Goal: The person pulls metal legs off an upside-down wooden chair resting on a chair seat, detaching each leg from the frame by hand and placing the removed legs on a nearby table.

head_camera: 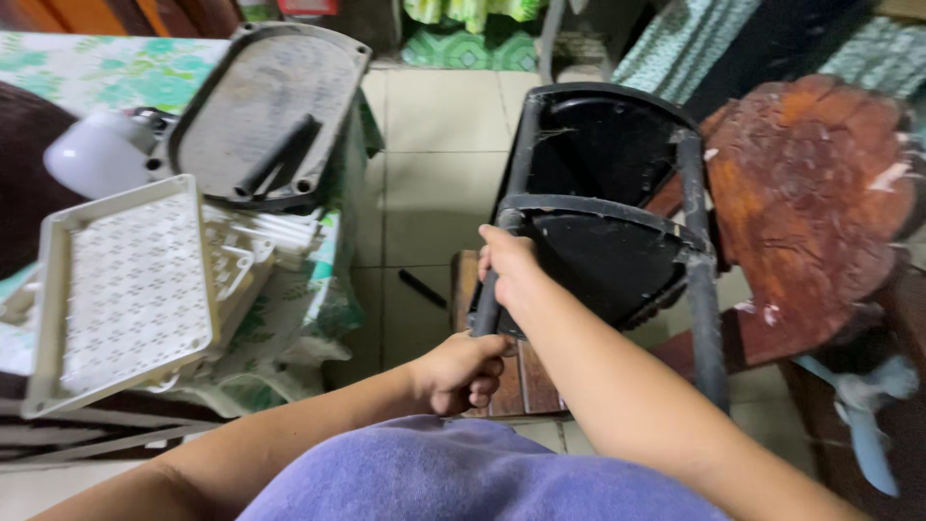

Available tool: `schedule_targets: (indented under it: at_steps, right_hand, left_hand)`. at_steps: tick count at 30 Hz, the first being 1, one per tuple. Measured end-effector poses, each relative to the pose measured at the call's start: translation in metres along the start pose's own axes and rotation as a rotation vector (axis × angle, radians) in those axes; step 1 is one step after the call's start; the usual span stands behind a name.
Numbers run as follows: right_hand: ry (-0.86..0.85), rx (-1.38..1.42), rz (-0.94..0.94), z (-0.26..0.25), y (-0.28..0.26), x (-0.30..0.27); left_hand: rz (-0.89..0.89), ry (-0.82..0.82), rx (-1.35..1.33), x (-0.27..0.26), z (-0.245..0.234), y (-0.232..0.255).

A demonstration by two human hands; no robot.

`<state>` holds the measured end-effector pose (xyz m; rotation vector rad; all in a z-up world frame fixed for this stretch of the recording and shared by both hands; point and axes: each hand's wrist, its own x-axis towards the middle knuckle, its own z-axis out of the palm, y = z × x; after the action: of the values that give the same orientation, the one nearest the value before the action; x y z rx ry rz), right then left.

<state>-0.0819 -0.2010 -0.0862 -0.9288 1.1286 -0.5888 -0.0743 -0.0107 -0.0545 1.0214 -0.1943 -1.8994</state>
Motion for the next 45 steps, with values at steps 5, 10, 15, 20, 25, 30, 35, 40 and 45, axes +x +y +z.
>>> schedule_targets:
  at_steps: [5,10,15,20,25,30,35,40,45]
  right_hand:
    - [0.052,-0.100,-0.026,-0.006,0.012,-0.019]
    - [-0.252,0.158,0.147,-0.015,-0.003,-0.020]
    - [-0.443,0.435,0.270,-0.013,-0.010,-0.024]
    - [-0.502,0.495,0.286,-0.015,-0.007,-0.018]
    - [-0.363,0.381,0.127,0.003,0.004,0.002]
    - [-0.061,0.133,-0.026,0.017,0.002,0.004]
    - [0.001,0.047,-0.045,0.026,-0.003,-0.017]
    - [0.181,-0.182,-0.167,0.029,-0.013,-0.030]
    - [0.291,-0.469,-0.317,0.011,-0.016,-0.027]
  left_hand:
    - [-0.100,-0.245,-0.063,-0.001,-0.019,-0.014]
    - [-0.220,-0.352,-0.171,0.007,-0.028,-0.003]
    - [-0.180,-0.291,-0.063,0.011,-0.037,0.008]
    - [-0.168,-0.122,0.072,-0.001,-0.036,0.001]
    - [0.380,0.565,0.500,-0.004,-0.006,-0.004]
    - [0.474,0.740,0.850,-0.011,0.021,0.005]
    - [0.348,0.618,0.654,-0.017,0.022,0.012]
    - [0.262,0.348,0.221,-0.009,0.010,0.004]
    - [0.150,-0.156,-0.158,0.005,-0.004,-0.004]
